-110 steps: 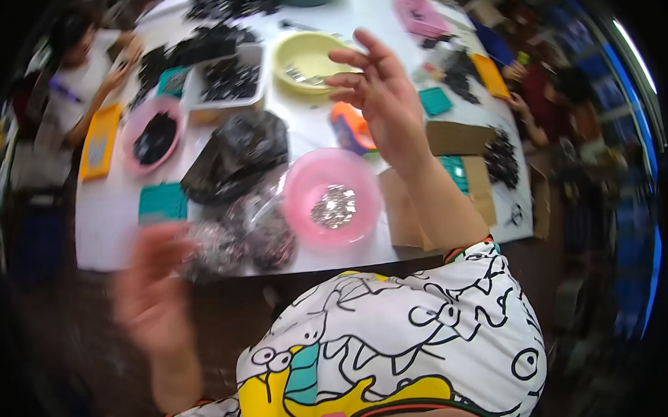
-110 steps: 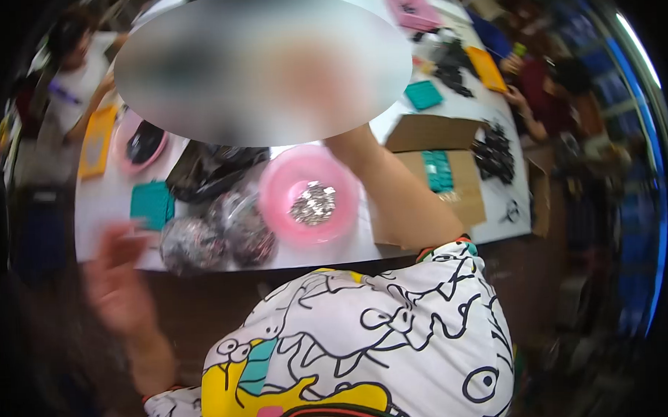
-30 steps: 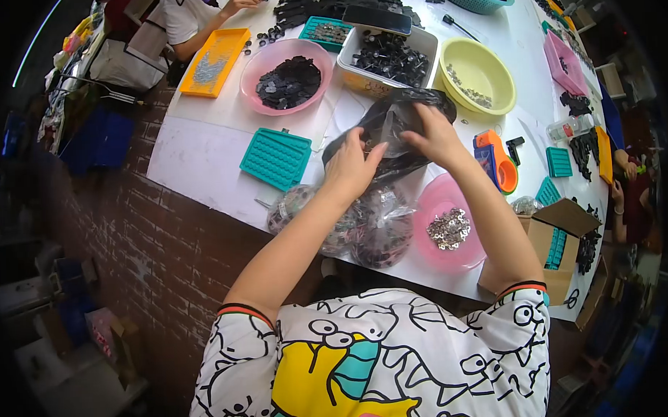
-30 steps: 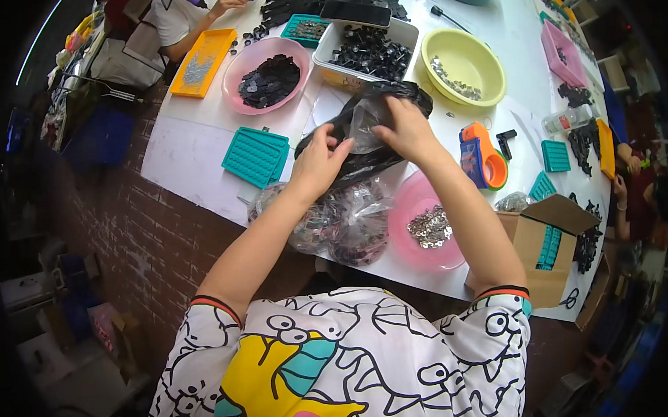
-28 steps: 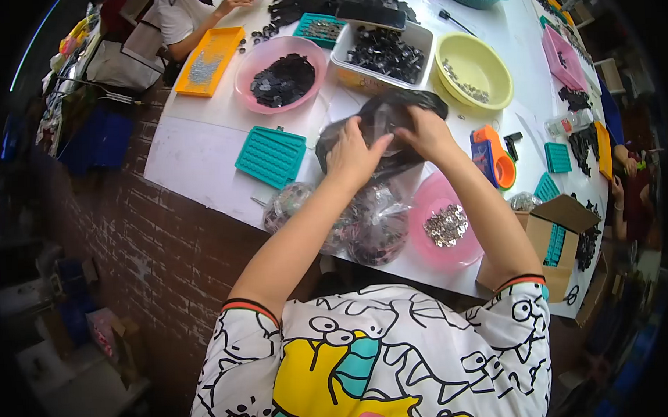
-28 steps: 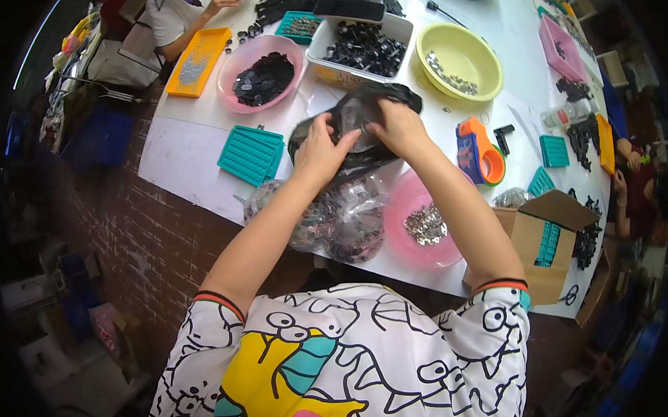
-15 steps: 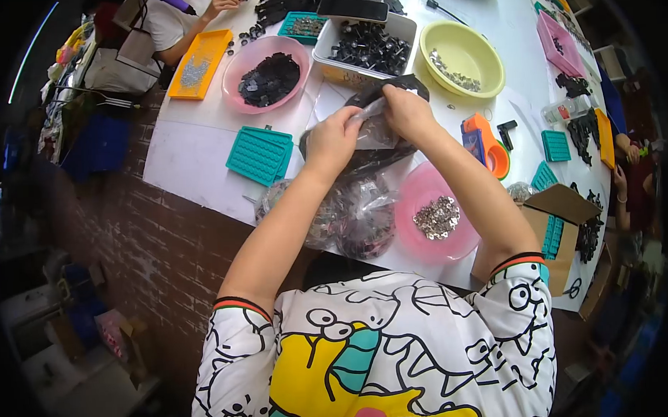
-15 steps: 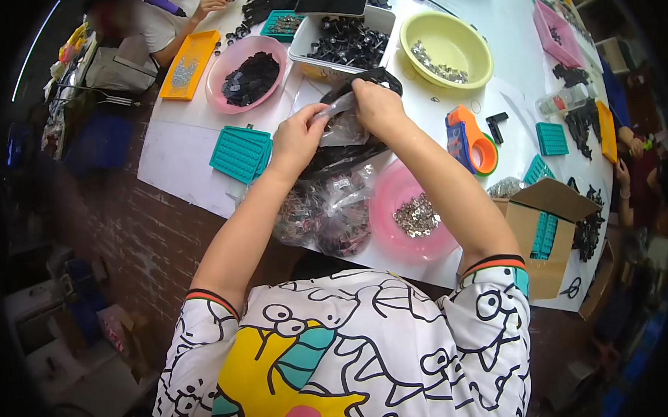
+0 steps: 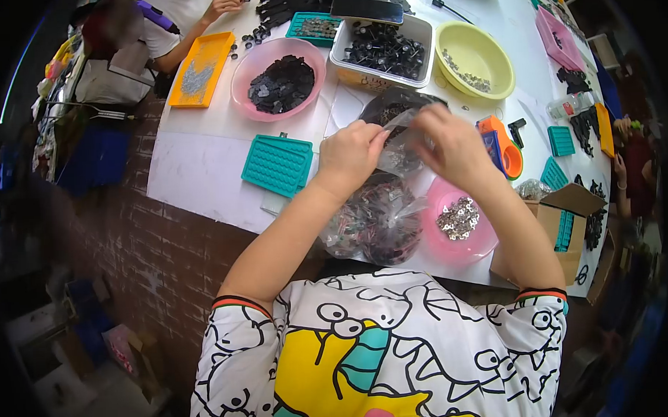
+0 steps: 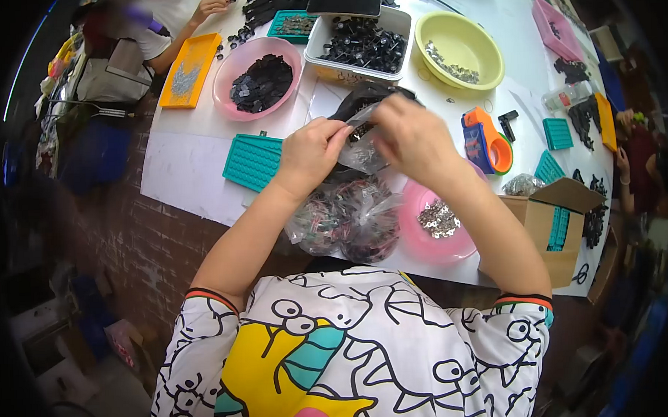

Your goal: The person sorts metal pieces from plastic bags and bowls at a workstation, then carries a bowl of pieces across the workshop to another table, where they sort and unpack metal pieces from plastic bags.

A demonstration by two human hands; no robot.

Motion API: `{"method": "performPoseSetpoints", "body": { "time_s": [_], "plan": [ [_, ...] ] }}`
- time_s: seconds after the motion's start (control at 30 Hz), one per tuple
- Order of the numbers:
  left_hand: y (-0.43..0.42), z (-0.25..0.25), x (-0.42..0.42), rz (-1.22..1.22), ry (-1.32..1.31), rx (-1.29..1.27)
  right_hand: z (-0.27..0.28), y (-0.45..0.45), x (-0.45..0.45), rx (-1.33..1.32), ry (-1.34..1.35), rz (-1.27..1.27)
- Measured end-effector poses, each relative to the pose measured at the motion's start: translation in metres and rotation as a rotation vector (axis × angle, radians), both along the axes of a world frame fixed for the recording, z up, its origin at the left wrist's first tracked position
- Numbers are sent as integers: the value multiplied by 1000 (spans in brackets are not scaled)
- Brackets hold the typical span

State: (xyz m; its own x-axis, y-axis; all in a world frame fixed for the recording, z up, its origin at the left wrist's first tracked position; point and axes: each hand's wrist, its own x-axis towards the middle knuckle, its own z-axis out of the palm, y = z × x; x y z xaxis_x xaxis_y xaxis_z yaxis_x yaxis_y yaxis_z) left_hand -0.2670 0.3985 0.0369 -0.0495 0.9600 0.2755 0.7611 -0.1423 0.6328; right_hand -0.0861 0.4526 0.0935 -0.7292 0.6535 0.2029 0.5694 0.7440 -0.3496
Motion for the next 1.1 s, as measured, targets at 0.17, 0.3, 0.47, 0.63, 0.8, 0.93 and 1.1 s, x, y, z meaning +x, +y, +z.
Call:
{"method": "performPoseSetpoints", "body": {
  "time_s": [0.17, 0.3, 0.47, 0.63, 0.8, 0.93, 1.1],
  "plan": [
    [-2, 8, -8, -63, 9, -35, -30, -27, 10, -181, -521, -54],
    [0, 13, -6, -44, 12, 53, -29, -38, 17, -28, -509, -23],
    [15, 9, 2, -221, 52, 105, -23, -66, 13, 48, -405, 28],
    [17, 16, -5, -197, 51, 94, -12, -83, 27, 49, -451, -150],
    [12, 25, 0, -234, 9, 24, -5, -81, 42, -58, -230, -231],
    [-8, 43, 2, -278, -113, 136, 6, -78, 81, -285, 184, -588],
    [-63, 10, 44, -489, -1114, -1186, -80, -89, 147, -562, -63, -789]
  ]
}}
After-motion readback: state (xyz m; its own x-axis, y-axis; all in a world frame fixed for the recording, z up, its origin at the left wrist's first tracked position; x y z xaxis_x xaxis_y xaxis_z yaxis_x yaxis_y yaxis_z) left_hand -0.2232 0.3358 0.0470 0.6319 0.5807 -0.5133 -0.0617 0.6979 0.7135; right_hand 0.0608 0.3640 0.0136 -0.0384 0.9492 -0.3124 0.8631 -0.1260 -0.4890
